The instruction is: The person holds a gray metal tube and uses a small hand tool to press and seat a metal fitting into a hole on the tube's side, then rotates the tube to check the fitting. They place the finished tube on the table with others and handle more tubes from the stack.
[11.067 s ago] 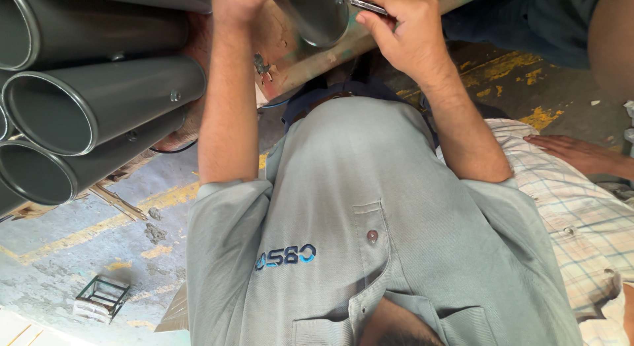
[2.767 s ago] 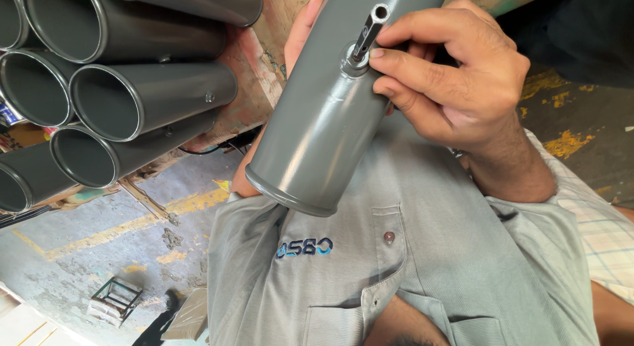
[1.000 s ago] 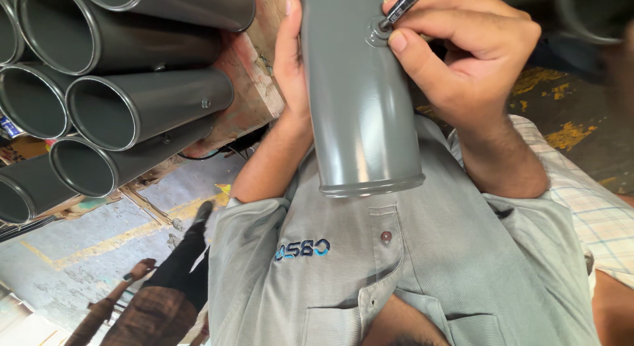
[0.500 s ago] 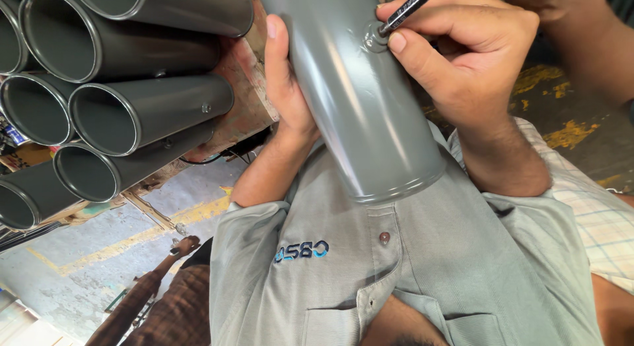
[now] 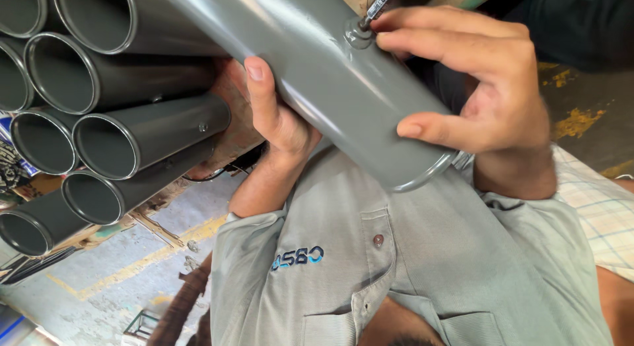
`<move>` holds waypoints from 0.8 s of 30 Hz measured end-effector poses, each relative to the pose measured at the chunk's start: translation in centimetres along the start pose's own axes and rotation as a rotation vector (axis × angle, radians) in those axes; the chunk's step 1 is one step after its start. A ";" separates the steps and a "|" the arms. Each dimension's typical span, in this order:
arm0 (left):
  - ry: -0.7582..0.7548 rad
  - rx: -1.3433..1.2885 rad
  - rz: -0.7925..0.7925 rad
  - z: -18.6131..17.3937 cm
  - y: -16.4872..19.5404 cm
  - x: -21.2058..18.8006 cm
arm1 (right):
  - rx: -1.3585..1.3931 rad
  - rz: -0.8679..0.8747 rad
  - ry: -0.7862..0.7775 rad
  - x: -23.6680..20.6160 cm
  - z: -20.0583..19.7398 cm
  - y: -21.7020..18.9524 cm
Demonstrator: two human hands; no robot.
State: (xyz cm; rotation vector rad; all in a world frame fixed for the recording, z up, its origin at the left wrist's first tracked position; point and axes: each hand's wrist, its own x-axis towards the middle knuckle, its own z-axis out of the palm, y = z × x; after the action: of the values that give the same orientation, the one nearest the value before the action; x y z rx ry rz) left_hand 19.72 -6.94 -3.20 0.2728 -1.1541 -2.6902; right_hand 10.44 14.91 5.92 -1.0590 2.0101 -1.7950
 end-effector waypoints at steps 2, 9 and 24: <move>0.004 0.058 0.056 0.1 -0.1 0.0 | -0.154 0.005 -0.055 -0.2 -0.7 -0.6; 0.002 0.134 0.107 0.7 -0.2 0.3 | -0.286 0.009 -0.069 -1.0 -1.4 -1.7; 0.017 0.169 0.082 0.1 -1.2 -0.8 | -0.256 -0.021 0.009 -2.2 -1.3 0.5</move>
State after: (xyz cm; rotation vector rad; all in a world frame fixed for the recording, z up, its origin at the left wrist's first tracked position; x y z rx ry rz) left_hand 20.31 -5.86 -4.00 0.2678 -1.3596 -2.5190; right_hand 11.04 17.33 5.14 -1.1470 2.2885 -1.5836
